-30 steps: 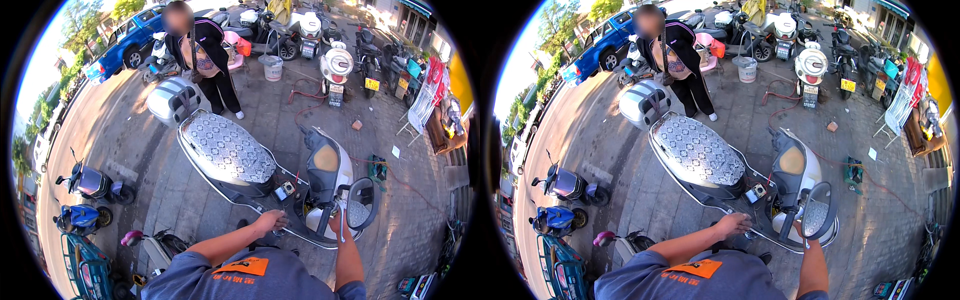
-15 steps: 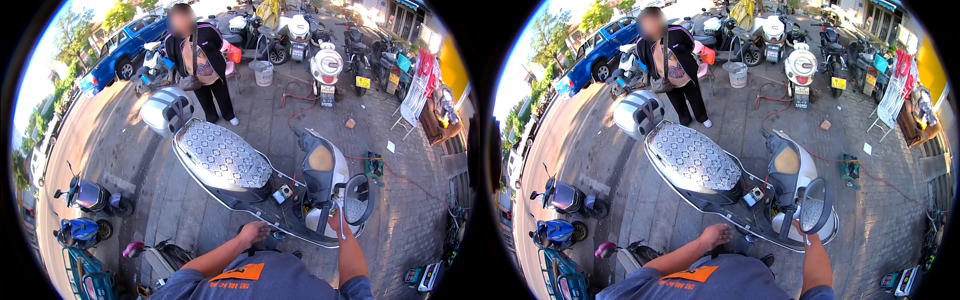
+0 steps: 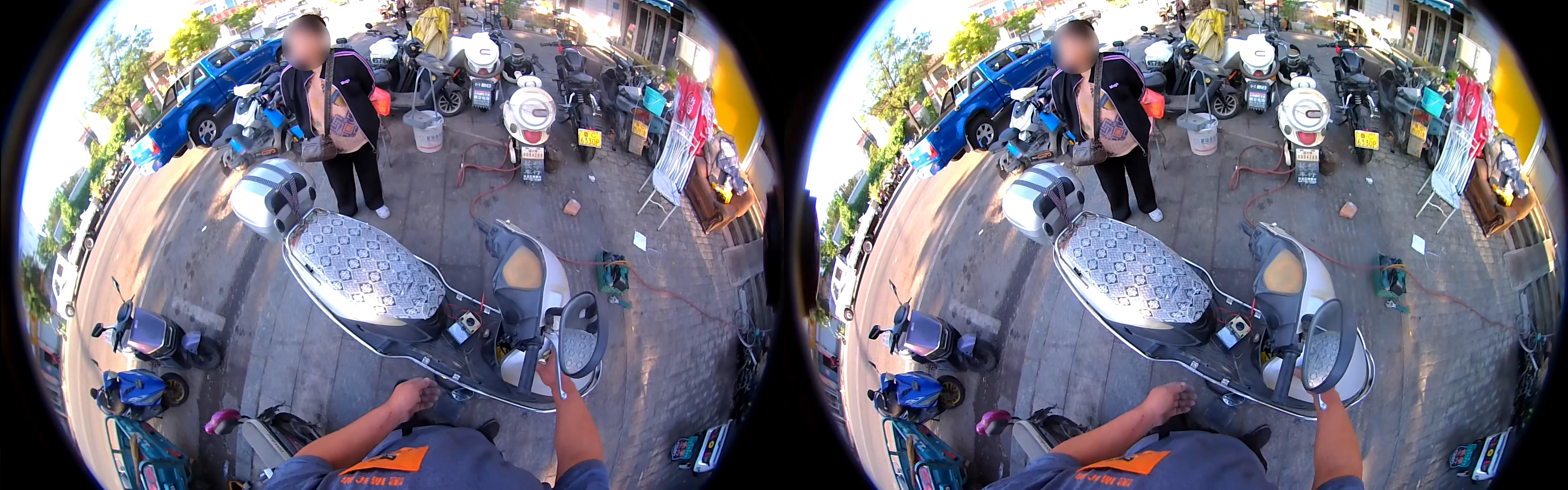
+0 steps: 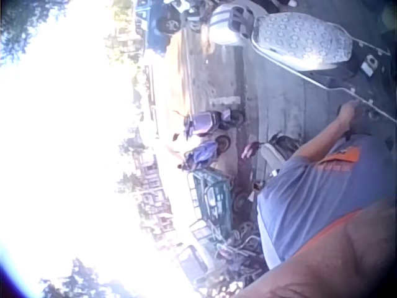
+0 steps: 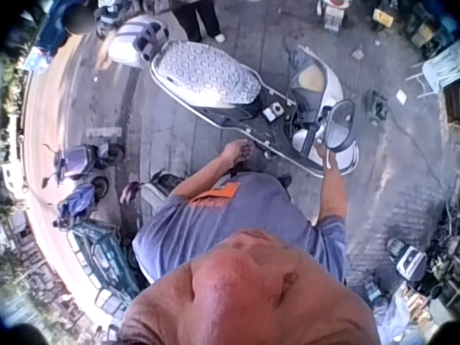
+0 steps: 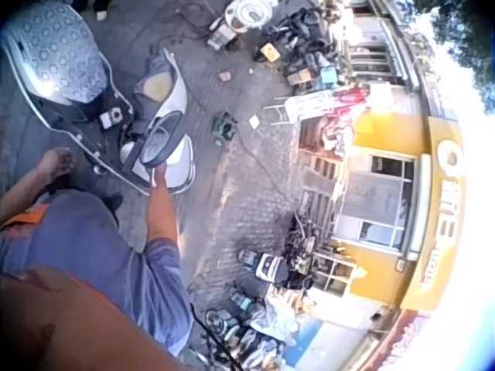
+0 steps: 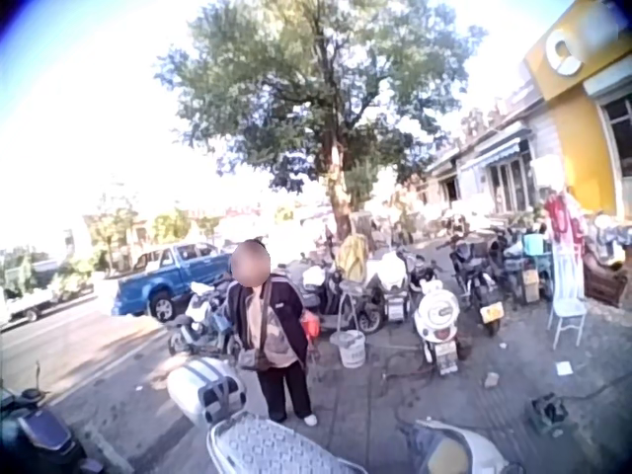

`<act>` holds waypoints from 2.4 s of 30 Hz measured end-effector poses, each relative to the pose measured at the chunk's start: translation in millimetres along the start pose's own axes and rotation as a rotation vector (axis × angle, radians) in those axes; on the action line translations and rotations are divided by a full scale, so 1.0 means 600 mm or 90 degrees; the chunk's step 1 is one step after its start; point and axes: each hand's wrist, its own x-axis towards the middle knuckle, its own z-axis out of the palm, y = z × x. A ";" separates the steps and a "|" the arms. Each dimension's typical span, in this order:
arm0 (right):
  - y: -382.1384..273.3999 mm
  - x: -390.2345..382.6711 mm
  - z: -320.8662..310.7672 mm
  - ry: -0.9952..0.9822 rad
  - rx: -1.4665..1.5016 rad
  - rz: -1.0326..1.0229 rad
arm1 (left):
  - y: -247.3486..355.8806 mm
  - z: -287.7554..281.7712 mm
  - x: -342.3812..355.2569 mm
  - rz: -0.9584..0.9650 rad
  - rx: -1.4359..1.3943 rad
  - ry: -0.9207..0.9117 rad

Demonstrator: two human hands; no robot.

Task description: The person uses a screwdriver to remove a screw from the front panel of an electric scooter. They then use a multimeter to test the electrical wiring inside the panel while turning the ignition key.

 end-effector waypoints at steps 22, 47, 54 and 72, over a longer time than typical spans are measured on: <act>-0.030 -0.001 -0.030 -0.095 0.021 0.109 | -0.003 -0.007 -0.007 0.028 -0.027 0.022; -0.035 -0.045 0.008 0.057 -0.102 0.114 | -0.047 -0.032 0.022 -0.022 0.007 0.052; -0.163 -0.205 0.100 -0.105 -0.028 0.003 | -0.135 -0.033 0.116 0.008 0.205 -0.134; -0.105 -0.189 0.681 -0.629 -0.015 0.299 | -0.347 -0.365 0.639 0.067 0.519 0.068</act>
